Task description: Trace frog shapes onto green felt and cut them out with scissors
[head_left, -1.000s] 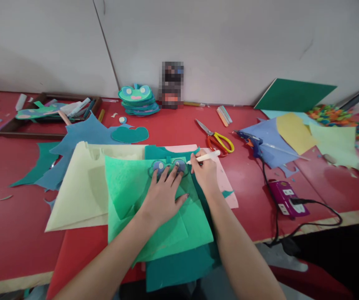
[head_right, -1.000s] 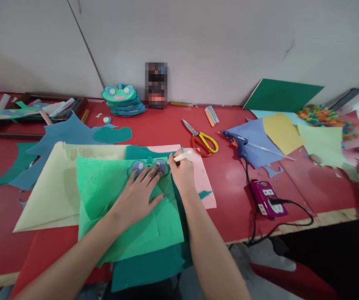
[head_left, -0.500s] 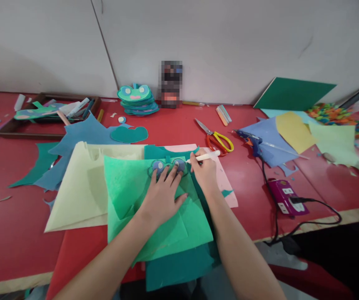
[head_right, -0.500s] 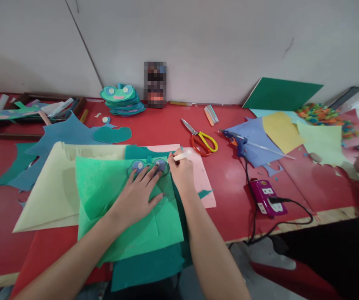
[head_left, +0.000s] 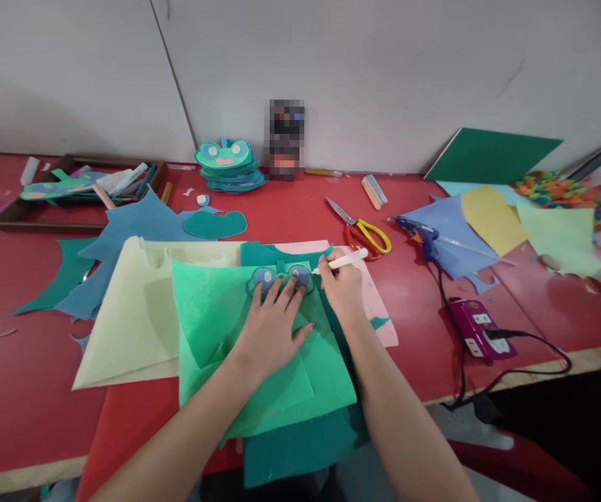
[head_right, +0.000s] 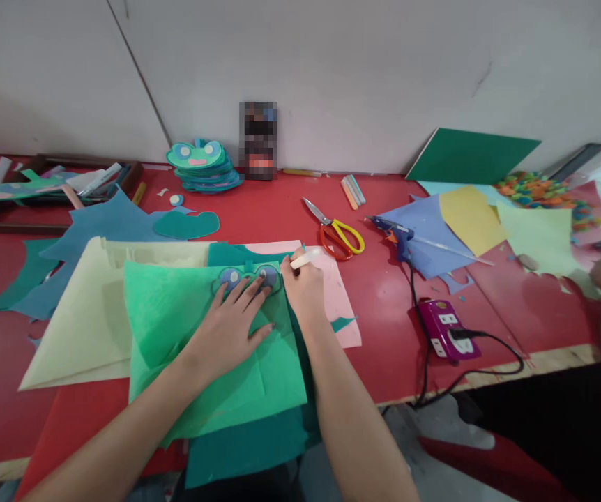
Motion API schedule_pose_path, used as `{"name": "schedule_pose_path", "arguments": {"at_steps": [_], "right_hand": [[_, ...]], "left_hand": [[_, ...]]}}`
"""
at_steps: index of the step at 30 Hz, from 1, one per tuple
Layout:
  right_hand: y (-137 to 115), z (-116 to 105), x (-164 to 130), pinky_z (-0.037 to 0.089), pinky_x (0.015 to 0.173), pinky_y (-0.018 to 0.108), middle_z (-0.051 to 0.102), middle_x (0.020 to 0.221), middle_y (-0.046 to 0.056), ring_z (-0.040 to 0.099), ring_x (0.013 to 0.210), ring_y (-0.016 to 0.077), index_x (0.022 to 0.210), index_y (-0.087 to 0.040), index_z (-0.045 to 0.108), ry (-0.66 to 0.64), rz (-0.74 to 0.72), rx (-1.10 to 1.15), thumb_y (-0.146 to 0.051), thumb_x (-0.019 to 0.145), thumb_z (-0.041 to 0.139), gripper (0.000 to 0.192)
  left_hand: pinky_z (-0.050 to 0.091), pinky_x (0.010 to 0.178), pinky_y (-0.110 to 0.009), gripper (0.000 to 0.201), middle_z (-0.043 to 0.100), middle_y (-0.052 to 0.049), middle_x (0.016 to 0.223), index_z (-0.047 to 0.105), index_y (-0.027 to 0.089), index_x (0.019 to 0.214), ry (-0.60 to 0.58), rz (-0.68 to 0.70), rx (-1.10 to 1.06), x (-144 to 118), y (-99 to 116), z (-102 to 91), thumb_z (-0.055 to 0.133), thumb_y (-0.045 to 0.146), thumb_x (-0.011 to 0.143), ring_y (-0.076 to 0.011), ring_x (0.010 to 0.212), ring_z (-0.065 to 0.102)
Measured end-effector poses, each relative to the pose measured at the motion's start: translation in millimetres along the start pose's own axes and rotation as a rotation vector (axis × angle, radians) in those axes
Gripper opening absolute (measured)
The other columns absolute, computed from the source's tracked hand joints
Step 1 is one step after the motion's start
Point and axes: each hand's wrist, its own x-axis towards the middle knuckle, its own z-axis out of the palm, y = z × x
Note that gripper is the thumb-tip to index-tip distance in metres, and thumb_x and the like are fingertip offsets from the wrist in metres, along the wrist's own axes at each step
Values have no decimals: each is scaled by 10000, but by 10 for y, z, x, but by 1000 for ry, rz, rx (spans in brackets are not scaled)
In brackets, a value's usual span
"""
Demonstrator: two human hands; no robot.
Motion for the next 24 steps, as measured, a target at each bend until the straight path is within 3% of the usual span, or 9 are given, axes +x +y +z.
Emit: {"name": "schedule_pose_path", "arguments": {"at_steps": [5, 10, 15, 24], "right_hand": [[-7, 5, -1, 344, 514, 248, 476, 441, -53, 510, 437, 144, 665, -230, 403, -34, -7, 18, -305, 859, 440, 211], [31, -23, -14, 356, 527, 254, 460, 439, -56, 514, 450, 147, 658, -231, 393, 34, 35, 40, -305, 854, 454, 218], [100, -86, -83, 411, 556, 250, 553, 502, -40, 569, 497, 141, 717, -225, 450, -52, 96, 232, -400, 874, 449, 235], [60, -64, -102, 422, 573, 251, 541, 519, -37, 561, 520, 139, 697, -223, 458, -67, 45, 262, -376, 875, 464, 234]], "left_hand": [[166, 1087, -527, 572, 311, -89, 1467, 358, 161, 1362, 3, -3, -4, 5, -5, 5, 298, 477, 890, -296, 1326, 271], [169, 1084, -530, 569, 319, -93, 1462, 362, 158, 1360, 4, -3, 2, 5, 2, 7, 309, 472, 888, -300, 1319, 282], [176, 1081, -530, 560, 321, -84, 1463, 363, 166, 1361, 8, -6, 4, 6, 9, 6, 316, 462, 888, -302, 1313, 295], [178, 1080, -533, 573, 315, -88, 1465, 365, 149, 1360, 3, -6, 11, 6, 11, 1, 299, 468, 889, -301, 1312, 294]]}}
